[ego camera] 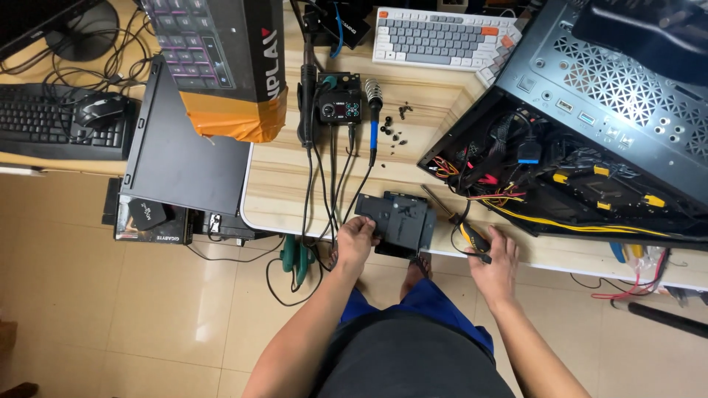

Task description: Unscrewing a hard drive from a mounting bracket and handling the drive on a repair bench.

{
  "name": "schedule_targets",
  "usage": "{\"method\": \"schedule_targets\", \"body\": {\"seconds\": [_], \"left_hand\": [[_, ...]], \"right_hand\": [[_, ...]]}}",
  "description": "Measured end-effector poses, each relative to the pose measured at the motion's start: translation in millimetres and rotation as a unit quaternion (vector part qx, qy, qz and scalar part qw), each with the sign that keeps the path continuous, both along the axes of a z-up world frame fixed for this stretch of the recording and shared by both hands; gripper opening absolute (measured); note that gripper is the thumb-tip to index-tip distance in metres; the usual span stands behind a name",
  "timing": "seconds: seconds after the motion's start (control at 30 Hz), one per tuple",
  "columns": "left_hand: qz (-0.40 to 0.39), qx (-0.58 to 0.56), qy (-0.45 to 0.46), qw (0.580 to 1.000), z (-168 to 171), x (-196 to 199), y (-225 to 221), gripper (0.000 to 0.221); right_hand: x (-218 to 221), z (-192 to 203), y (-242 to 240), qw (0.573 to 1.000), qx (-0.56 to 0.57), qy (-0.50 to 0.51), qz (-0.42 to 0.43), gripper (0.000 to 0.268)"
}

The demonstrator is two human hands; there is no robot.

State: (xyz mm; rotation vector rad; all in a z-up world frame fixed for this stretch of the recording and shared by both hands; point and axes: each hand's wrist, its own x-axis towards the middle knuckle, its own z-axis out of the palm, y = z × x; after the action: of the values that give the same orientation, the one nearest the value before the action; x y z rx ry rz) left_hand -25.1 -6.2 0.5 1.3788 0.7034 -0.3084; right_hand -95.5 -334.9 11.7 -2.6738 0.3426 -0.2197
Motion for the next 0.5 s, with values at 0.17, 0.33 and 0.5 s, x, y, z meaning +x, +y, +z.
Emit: {"method": "schedule_targets", "body": {"seconds": [0.17, 0.33, 0.5], "left_hand": [[-0.049, -0.027, -0.009, 0.998, 32.8, -22.6, 6.7, 0.021], [-0.179, 0.056, -0.068, 0.98, 55.7, -42.9, 45.5, 0.023], [-0.243, 0.064, -0.107, 0.962, 131.8, -48.0, 105.0, 0.022]], "right_hand": [[-0.8, -1.9, -2.6, 1.0, -0.011, -0.015, 0.014, 0.085], [-4.2, -9.6, -2.8, 0.999, -0.036, -0.029, 0.014, 0.081], [-2.9, -7.9, -1.3, 1.0, -0.029, 0.004, 0.008, 0.077]]}}
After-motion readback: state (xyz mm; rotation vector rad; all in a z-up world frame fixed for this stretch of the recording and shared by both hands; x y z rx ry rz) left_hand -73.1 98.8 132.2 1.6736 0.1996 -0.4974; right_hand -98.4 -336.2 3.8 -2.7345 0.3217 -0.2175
